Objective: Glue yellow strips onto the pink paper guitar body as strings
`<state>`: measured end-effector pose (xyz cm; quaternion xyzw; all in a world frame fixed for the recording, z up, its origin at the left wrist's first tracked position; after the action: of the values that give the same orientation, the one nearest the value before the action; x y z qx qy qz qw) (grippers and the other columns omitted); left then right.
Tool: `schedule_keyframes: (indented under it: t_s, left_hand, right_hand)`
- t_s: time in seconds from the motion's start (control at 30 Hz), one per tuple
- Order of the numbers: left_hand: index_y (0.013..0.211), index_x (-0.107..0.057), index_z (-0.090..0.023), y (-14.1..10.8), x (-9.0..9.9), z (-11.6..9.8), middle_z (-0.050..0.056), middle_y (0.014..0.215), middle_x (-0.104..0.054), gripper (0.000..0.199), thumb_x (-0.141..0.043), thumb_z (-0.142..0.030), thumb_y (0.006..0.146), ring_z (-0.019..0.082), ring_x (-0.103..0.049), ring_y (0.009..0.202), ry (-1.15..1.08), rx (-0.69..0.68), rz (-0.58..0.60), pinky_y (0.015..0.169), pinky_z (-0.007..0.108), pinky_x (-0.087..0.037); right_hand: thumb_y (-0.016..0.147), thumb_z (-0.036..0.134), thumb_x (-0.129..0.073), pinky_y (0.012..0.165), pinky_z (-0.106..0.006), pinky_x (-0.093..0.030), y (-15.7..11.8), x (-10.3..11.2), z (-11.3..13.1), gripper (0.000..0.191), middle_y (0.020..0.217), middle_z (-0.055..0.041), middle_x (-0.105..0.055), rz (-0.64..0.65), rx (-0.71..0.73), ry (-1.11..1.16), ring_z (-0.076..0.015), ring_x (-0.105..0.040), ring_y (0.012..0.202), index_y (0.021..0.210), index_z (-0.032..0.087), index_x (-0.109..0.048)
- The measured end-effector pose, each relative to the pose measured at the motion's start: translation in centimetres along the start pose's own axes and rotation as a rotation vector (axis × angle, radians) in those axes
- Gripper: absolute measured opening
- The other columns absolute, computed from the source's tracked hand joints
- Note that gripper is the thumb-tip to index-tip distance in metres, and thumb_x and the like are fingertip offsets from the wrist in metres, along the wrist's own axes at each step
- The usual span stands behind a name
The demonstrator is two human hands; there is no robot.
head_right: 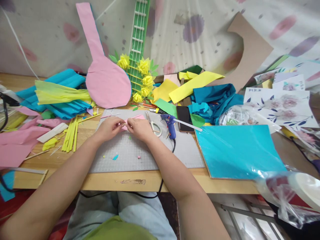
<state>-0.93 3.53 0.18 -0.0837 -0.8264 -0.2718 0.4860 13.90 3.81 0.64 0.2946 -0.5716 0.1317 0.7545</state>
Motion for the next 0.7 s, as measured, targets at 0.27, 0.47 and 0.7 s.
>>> schedule_keyframes:
  t_s: [0.27,0.47,0.7]
  left_hand:
    - [0.08,-0.065,-0.018,0.1,0.3,-0.1,0.006,0.08,-0.066,0.029,-0.044,-0.039,0.081,0.02,-0.054,0.076,-0.022,0.04,-0.014,0.076,0.035,-0.035]
    - [0.077,-0.064,-0.018,-0.1,0.4,1.3,0.006,0.077,-0.064,0.019,-0.051,-0.032,0.075,0.019,-0.055,0.074,-0.192,0.231,-0.111,0.072,0.032,-0.039]
    - [0.068,-0.053,-0.016,-0.3,0.3,2.3,-0.005,0.056,-0.044,0.005,-0.053,-0.021,0.07,0.006,-0.043,0.047,-0.945,0.715,-0.341,0.049,0.018,-0.042]
  right_hand:
    - [0.09,0.039,-0.034,0.066,-0.025,-0.032,0.1,-0.3,-0.2,0.032,0.09,-0.0051,-0.065,-0.003,0.004,0.04,-0.0169,-0.055,0.084,0.092,0.02,-0.059]
    - [0.089,0.035,-0.035,0.091,-0.033,-0.03,0.2,1.0,-0.5,0.034,0.11,-0.0089,-0.059,-0.231,-0.012,0.047,-0.0212,-0.043,0.106,0.11,0.017,-0.054]
    - [0.083,0.03,-0.043,0.074,-0.031,-0.041,-1.6,3.4,-3.1,0.027,0.099,-0.013,-0.062,0.22,-0.403,-0.17,-0.0229,-0.057,0.09,0.102,0.014,-0.055]
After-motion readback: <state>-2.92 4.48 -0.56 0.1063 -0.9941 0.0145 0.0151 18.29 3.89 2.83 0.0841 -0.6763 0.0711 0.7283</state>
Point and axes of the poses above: each hand's wrist, its own y-axis towards the middle knuckle, its own x-axis out of the back of the hand, z = x × y, the point moved 3 cm from there along y, towards the middle knuckle
